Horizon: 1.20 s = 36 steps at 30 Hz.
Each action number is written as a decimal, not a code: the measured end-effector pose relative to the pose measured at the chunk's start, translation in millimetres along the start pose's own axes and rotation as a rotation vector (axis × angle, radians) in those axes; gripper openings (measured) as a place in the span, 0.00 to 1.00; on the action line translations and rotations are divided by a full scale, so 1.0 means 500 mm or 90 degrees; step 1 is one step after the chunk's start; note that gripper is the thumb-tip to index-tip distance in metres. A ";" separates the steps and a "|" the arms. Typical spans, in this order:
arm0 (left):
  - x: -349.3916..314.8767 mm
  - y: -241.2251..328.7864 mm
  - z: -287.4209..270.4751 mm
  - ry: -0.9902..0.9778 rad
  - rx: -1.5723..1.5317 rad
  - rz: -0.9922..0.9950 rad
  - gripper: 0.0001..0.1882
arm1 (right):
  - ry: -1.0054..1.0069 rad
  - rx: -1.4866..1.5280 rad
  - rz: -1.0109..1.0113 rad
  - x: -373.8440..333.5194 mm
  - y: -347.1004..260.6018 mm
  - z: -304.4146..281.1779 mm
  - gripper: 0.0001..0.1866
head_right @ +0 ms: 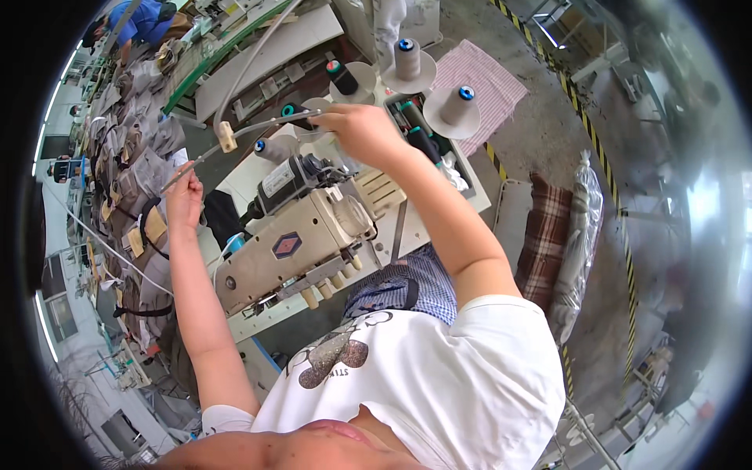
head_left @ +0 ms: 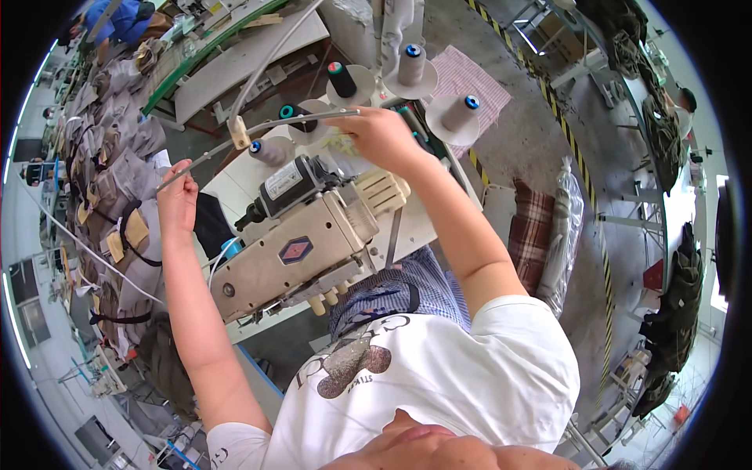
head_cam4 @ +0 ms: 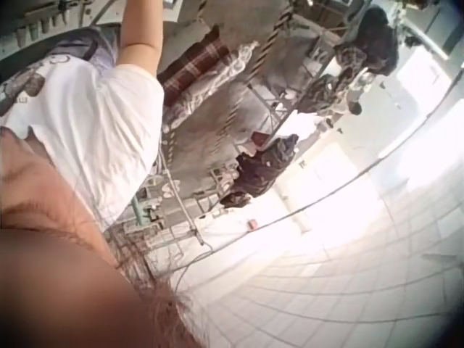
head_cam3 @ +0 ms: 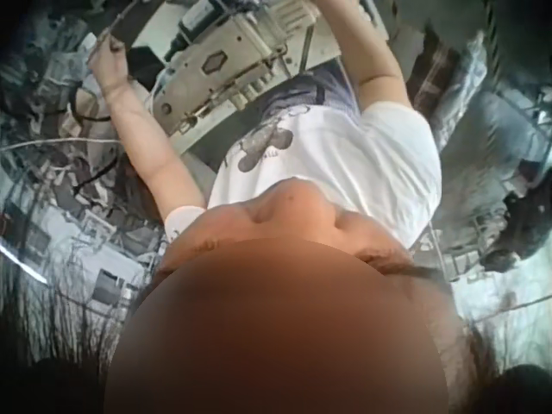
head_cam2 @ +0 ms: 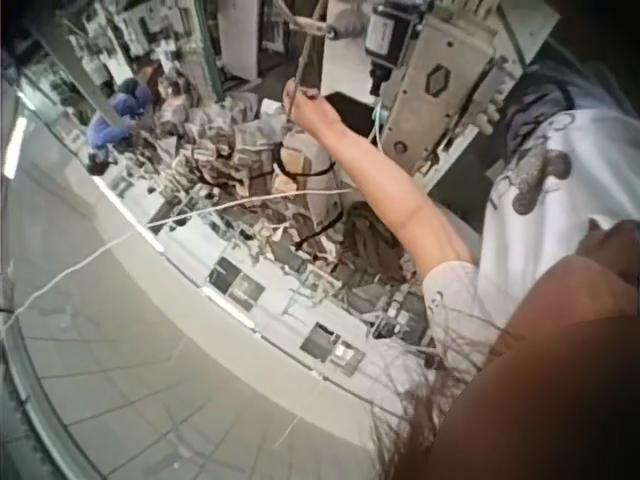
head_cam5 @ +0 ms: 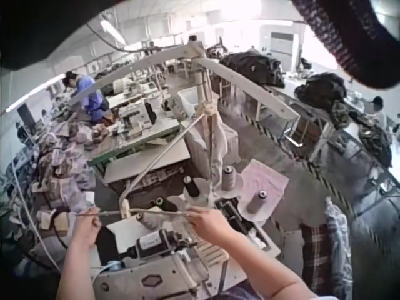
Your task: The recorder is threading a sewing machine and using a screwdriver to adjust mechanical components.
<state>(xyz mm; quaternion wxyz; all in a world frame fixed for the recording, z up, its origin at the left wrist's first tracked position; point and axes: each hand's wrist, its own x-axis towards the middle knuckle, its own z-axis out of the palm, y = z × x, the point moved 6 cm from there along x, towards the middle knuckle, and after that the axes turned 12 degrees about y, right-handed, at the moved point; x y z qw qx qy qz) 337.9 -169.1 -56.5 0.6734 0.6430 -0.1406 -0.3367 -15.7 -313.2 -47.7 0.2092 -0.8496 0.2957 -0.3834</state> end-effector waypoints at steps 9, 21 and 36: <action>-0.016 -0.018 -0.035 0.047 0.102 -0.025 0.07 | 0.256 0.017 0.488 -0.440 0.294 -0.133 0.09; -0.046 -0.018 -0.051 0.088 0.167 -0.032 0.08 | -0.084 -0.057 0.485 -0.622 0.220 0.146 0.06; -0.074 -0.004 -0.021 0.053 0.206 0.000 0.09 | -0.097 -0.357 0.416 -0.172 0.456 0.222 0.12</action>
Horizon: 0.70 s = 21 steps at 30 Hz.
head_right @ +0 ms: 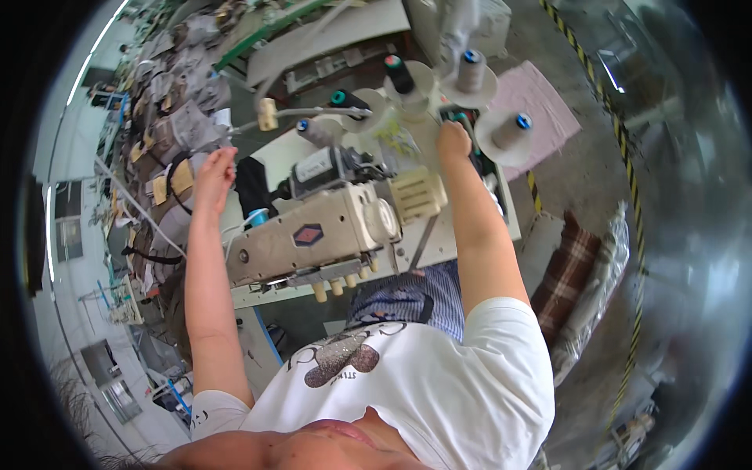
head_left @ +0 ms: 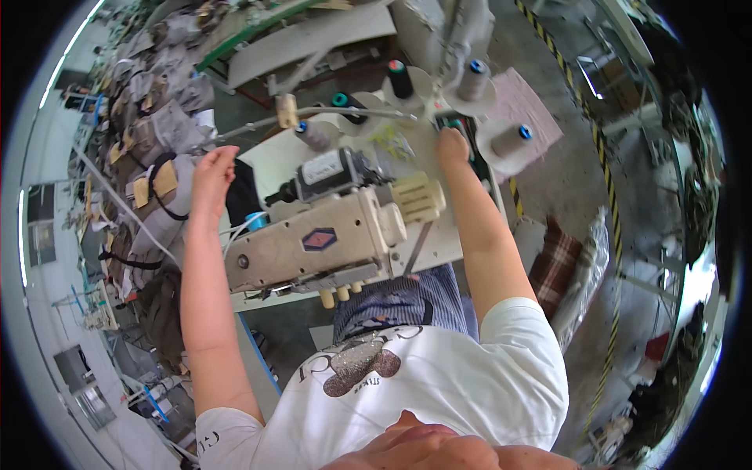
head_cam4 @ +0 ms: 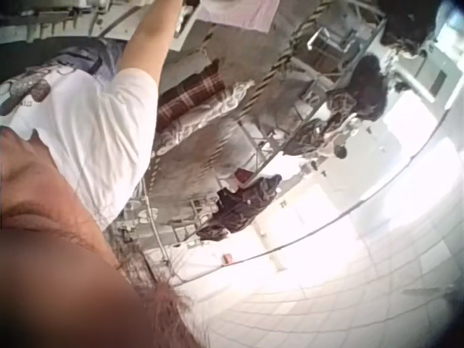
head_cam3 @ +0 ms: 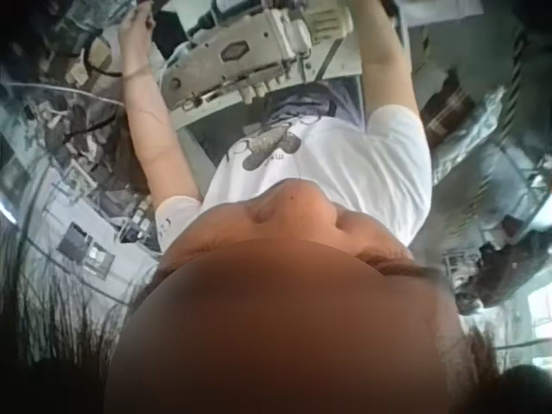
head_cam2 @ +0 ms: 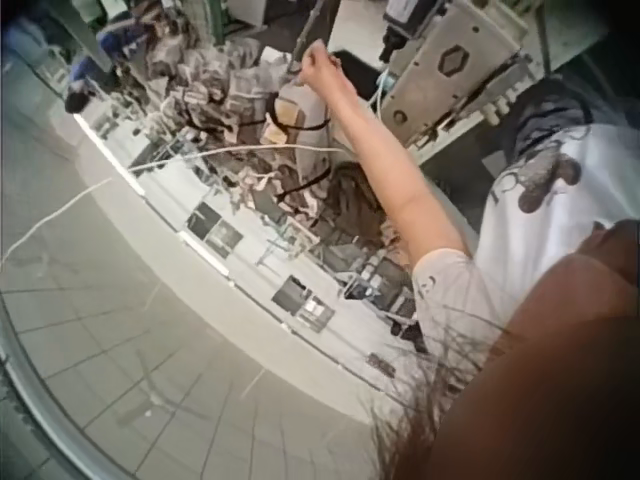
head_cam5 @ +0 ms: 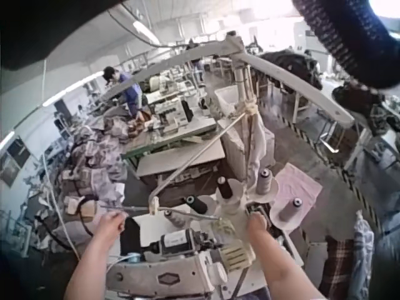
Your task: The recorder is threading a sewing machine and using a screwdriver to adjust mechanical components.
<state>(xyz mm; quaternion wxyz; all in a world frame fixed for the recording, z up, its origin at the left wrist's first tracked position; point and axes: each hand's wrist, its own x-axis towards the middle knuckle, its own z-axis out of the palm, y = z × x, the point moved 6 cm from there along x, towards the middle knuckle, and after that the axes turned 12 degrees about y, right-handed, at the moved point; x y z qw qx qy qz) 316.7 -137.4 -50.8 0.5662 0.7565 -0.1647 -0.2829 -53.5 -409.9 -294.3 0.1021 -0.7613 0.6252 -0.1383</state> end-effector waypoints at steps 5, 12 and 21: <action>-0.007 0.016 0.009 -0.009 0.094 0.038 0.10 | -0.096 -0.021 0.159 0.047 0.017 0.039 0.11; 0.009 0.017 -0.006 0.003 0.066 0.040 0.10 | -0.067 0.048 0.149 0.043 0.032 0.032 0.13; 0.037 0.001 -0.037 0.005 0.093 0.026 0.09 | 0.130 0.155 -0.171 -0.018 -0.137 -0.155 0.12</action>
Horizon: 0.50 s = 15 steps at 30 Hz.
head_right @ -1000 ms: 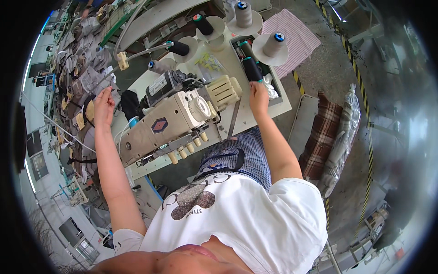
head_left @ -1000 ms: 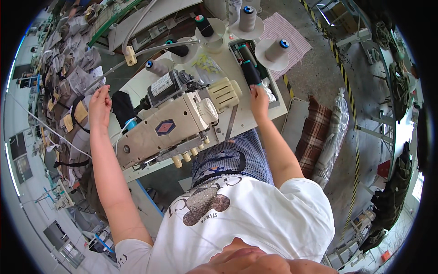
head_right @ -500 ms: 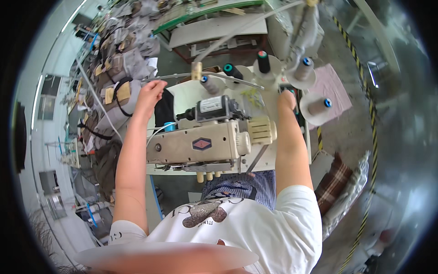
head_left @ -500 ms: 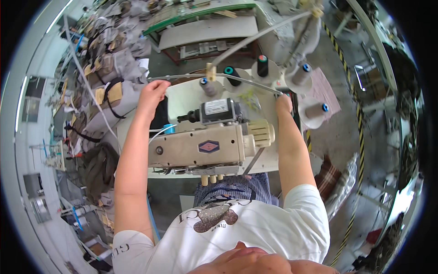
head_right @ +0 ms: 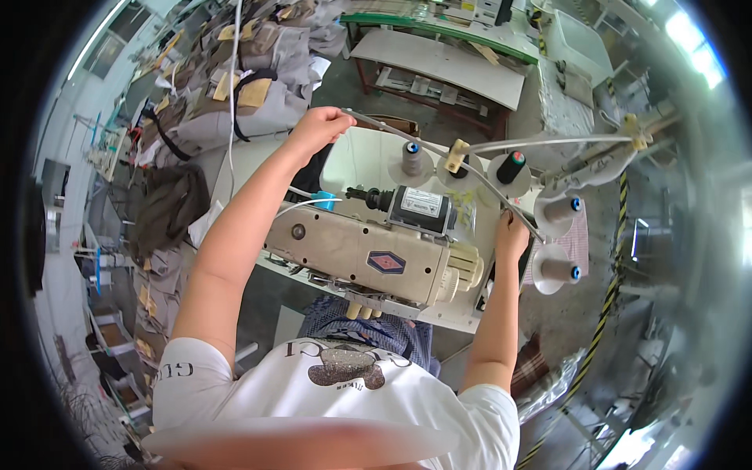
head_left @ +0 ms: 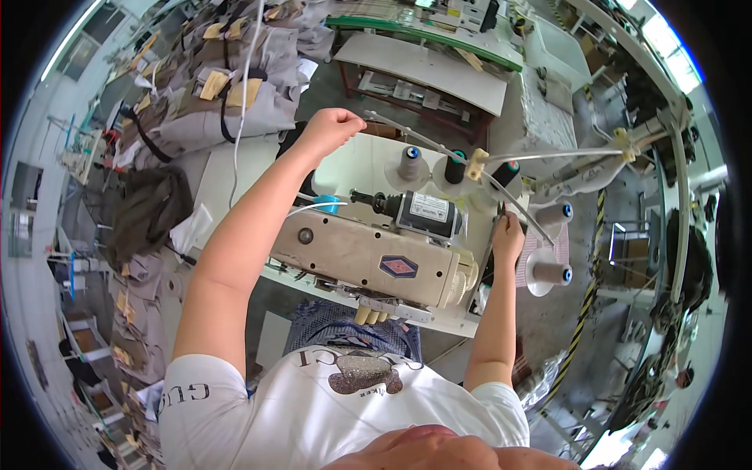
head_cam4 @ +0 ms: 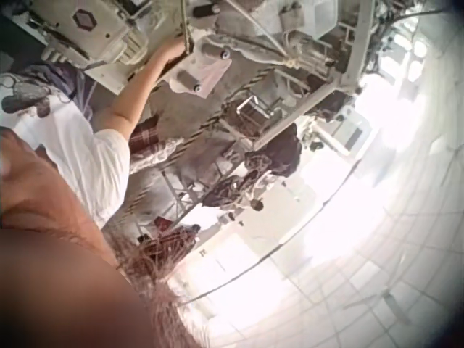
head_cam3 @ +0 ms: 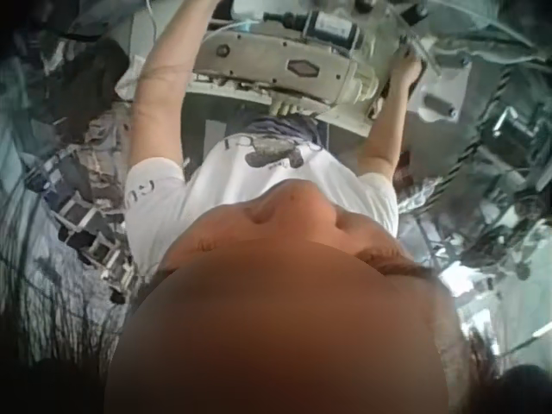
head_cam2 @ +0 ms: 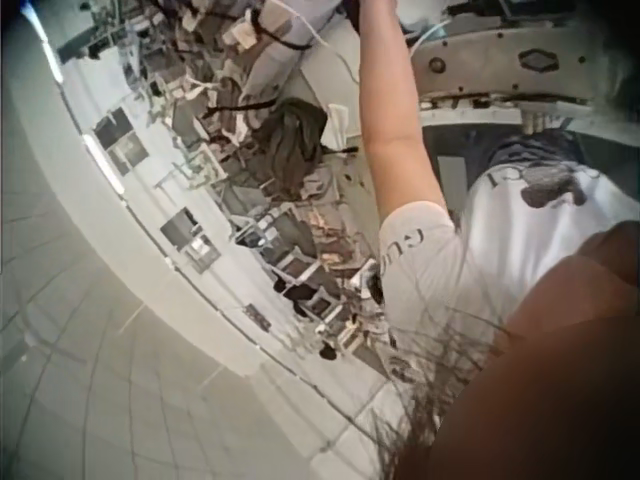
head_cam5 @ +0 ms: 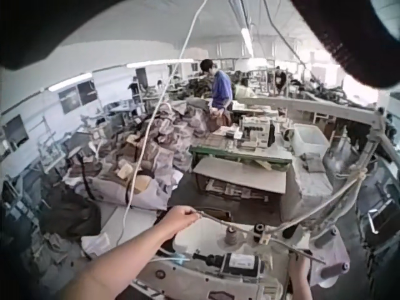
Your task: The recorder is threading a sewing machine and using a screwdriver to adjust mechanical components.
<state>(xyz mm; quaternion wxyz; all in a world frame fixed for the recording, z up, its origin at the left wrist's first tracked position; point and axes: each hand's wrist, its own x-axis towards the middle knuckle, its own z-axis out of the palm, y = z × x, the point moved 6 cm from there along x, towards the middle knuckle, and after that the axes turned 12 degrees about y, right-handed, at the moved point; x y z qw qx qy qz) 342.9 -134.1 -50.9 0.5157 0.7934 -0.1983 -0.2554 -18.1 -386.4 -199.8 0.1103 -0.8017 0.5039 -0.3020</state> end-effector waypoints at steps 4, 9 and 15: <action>0.007 -0.003 0.001 0.029 -0.007 0.010 0.09 | -0.097 0.274 -0.018 0.055 -0.137 -0.039 0.14; 0.005 0.000 0.028 0.048 -0.054 -0.007 0.08 | -0.340 0.343 -0.044 0.095 -0.353 -0.045 0.16; -0.003 0.009 0.047 0.049 -0.091 0.002 0.08 | -0.652 0.607 0.114 0.066 -0.533 0.018 0.17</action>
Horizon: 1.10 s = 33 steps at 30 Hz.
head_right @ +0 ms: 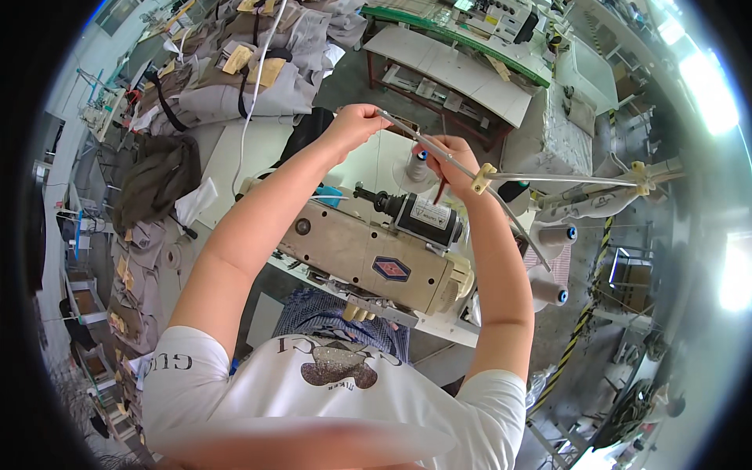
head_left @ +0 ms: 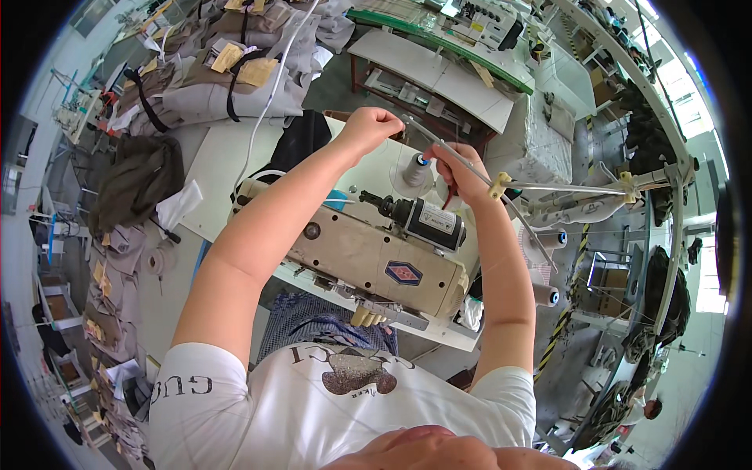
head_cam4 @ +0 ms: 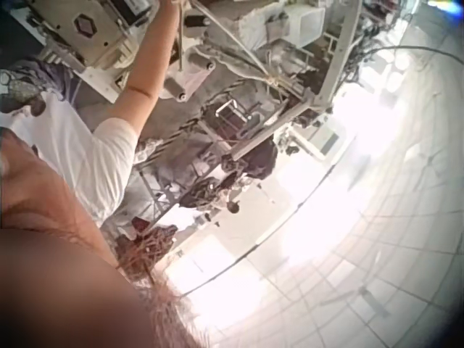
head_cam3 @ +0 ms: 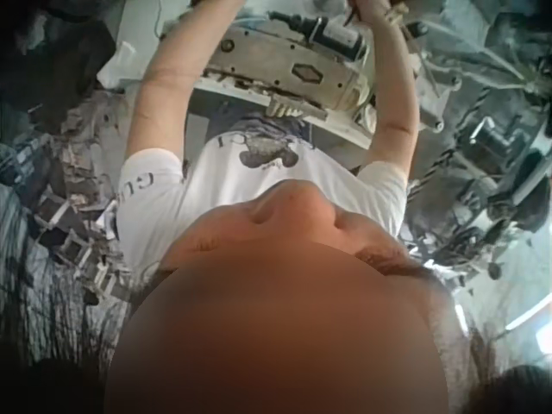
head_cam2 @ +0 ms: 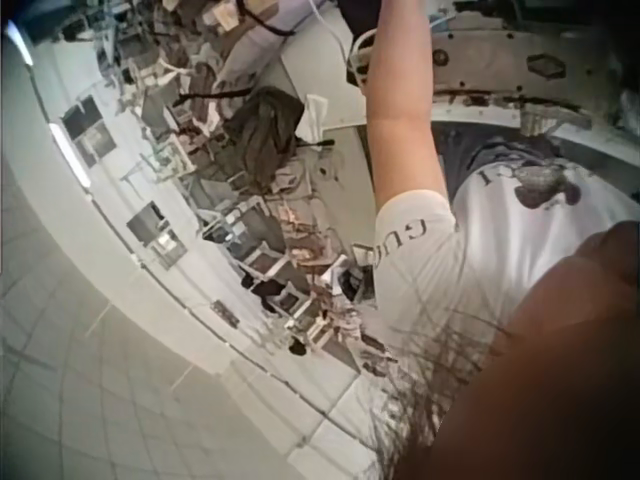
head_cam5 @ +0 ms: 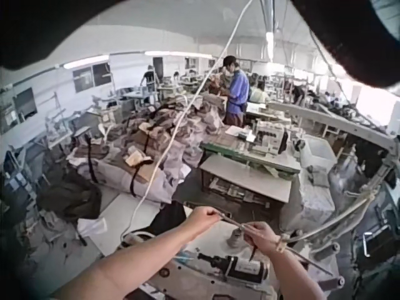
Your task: The recorder is threading a sewing machine and using a screwdriver to adjust mechanical components.
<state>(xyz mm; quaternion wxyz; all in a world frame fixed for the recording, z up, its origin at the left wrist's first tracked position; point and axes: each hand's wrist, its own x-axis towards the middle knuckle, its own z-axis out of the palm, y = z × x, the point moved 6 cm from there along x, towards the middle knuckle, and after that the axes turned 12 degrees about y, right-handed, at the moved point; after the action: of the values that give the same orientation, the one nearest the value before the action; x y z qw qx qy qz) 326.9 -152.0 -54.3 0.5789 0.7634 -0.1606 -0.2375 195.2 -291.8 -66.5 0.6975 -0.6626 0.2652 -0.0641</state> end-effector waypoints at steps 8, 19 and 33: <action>-0.005 0.005 0.000 0.006 -0.022 -0.014 0.09 | 0.020 -0.040 0.031 0.034 -0.017 0.038 0.14; -0.005 0.004 0.005 -0.002 -0.031 -0.021 0.10 | 0.012 -0.020 0.021 0.040 -0.023 0.065 0.15; -0.010 -0.005 0.023 -0.032 -0.038 -0.046 0.10 | 0.051 -0.069 -0.002 0.010 -0.037 0.054 0.15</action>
<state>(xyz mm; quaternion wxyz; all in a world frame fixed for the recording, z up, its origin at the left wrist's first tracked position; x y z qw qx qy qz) 316.1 -158.0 -58.3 0.5880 0.7450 -0.1401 -0.2820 216.3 -272.2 -50.9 0.6494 -0.6966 0.2949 -0.0778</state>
